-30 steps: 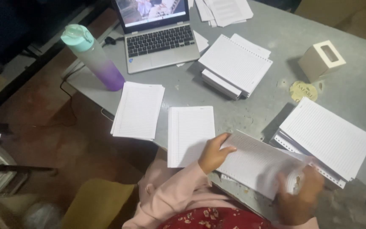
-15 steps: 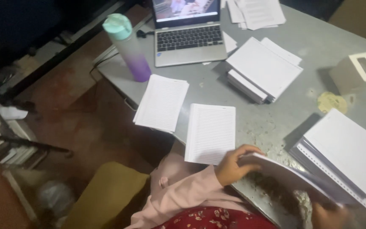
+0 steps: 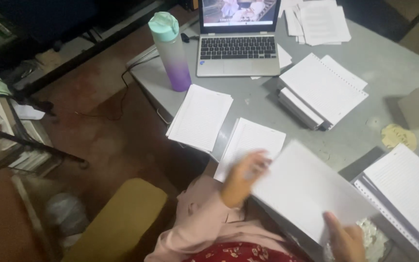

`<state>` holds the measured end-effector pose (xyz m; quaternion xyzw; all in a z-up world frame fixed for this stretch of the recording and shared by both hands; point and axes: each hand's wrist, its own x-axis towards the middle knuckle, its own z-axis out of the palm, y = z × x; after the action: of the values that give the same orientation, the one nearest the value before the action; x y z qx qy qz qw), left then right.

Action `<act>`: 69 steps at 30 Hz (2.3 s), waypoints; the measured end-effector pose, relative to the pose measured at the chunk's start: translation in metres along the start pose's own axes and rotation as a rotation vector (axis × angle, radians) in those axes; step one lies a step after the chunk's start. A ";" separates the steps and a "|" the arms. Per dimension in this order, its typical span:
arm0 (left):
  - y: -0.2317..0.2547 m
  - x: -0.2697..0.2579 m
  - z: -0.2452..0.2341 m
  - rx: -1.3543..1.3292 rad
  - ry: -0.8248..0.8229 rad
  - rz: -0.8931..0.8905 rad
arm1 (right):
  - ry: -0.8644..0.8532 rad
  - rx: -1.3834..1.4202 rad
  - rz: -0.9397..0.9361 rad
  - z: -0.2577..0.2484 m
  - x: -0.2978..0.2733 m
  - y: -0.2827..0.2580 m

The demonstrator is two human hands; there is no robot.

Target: Sorting and organizing a stack of papers on a desk

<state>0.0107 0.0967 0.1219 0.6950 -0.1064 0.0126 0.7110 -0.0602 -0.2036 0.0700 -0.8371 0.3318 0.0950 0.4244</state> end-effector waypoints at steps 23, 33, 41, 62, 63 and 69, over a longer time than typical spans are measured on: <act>-0.088 -0.055 -0.060 -0.448 -0.162 -0.782 | -0.648 0.881 0.334 0.127 -0.075 -0.115; -0.111 -0.072 -0.049 -0.109 0.006 -0.610 | -1.104 0.036 -0.457 0.132 -0.037 -0.035; -0.069 -0.087 -0.031 -0.482 -0.077 -0.696 | -0.821 0.505 0.213 0.089 -0.090 -0.089; -0.112 -0.077 -0.043 -0.073 -0.020 -0.436 | -0.425 0.117 0.119 0.013 -0.044 -0.094; -0.110 -0.069 -0.040 0.070 0.040 -0.269 | -0.350 0.042 -0.040 0.019 -0.033 -0.081; -0.045 -0.032 -0.038 0.108 0.142 -0.053 | -0.084 0.274 -0.442 0.012 0.006 -0.050</act>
<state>-0.0078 0.1371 0.0721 0.7323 -0.0365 0.0486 0.6782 -0.0227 -0.1762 0.0922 -0.8193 0.1326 -0.0112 0.5577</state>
